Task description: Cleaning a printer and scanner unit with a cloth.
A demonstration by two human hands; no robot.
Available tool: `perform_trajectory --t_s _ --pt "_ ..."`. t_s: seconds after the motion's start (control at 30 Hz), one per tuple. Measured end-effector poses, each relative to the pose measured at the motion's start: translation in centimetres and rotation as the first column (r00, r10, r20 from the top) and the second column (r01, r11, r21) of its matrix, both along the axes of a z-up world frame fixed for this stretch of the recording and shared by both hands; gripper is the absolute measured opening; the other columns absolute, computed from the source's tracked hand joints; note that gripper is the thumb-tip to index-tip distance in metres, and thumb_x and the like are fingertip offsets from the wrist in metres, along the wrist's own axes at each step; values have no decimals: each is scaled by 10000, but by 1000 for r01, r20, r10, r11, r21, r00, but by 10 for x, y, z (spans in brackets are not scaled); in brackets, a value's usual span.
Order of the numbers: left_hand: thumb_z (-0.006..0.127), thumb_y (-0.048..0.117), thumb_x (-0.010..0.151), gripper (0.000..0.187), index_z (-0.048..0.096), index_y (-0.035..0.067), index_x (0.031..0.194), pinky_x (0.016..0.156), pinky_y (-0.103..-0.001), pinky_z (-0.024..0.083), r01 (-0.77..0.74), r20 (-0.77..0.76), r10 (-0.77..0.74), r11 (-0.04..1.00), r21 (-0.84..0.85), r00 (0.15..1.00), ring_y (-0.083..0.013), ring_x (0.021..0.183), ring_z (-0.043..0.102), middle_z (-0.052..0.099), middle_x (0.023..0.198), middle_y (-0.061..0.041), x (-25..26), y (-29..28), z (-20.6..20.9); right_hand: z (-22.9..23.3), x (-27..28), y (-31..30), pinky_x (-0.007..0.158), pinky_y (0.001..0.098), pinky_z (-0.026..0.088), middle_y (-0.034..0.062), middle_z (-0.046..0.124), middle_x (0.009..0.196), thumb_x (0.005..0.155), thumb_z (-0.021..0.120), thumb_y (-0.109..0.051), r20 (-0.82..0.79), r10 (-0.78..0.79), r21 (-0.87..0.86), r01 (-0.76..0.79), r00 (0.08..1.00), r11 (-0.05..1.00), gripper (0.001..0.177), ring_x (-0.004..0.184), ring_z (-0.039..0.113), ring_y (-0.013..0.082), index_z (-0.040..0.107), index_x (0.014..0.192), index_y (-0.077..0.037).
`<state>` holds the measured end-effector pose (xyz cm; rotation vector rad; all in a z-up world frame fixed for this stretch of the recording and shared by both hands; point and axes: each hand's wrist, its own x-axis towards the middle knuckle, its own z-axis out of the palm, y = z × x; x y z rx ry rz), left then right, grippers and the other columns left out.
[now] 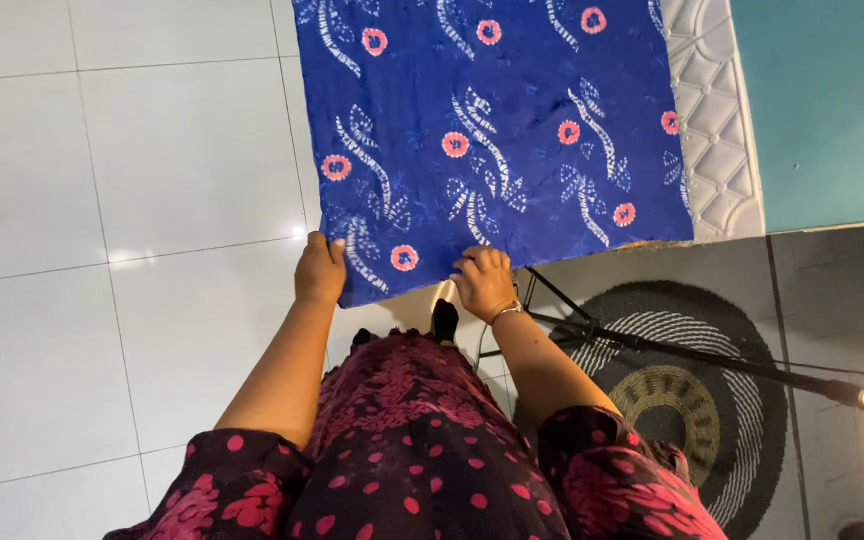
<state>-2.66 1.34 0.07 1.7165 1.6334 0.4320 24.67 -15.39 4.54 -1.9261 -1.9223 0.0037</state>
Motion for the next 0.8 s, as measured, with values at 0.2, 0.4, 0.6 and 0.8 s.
perform_trajectory --t_s 0.2,0.4,0.6,0.8 --pt "562 302 1062 246 572 56 1059 794 -549 509 91 -90 -82 990 103 993 -446 943 647 686 998 -210 -18 -5 -12 9 0 2 945 486 408 58 607 1195 836 815 -269 28 40 33 -41 999 999 250 1123 548 312 693 1025 -161" --pt "656 276 942 389 605 53 1256 859 -578 411 20 -145 63 861 508 987 -412 1097 541 594 1146 -198 17 -9 24 15 51 2 895 483 416 69 662 1072 847 800 -223 -76 -260 127 268 963 955 200 1046 585 312 686 991 -144" --pt "757 336 853 410 655 170 1213 915 -551 414 460 -133 -470 700 546 873 -358 1110 548 592 1147 -109 142 -34 62 -100 269 -58 835 451 563 126 668 1020 942 724 -219 -601 -753 206 962 268 178 188 890 681 321 649 1064 -98" --pt "738 351 858 516 624 176 1329 961 -546 420 720 -124 -774 502 479 622 -292 1238 550 596 1363 -93 266 -74 45 -5 312 -44 941 530 457 225 636 1259 823 795 -169 30 -830 326 779 557 535 503 1120 565 445 656 1301 -97"
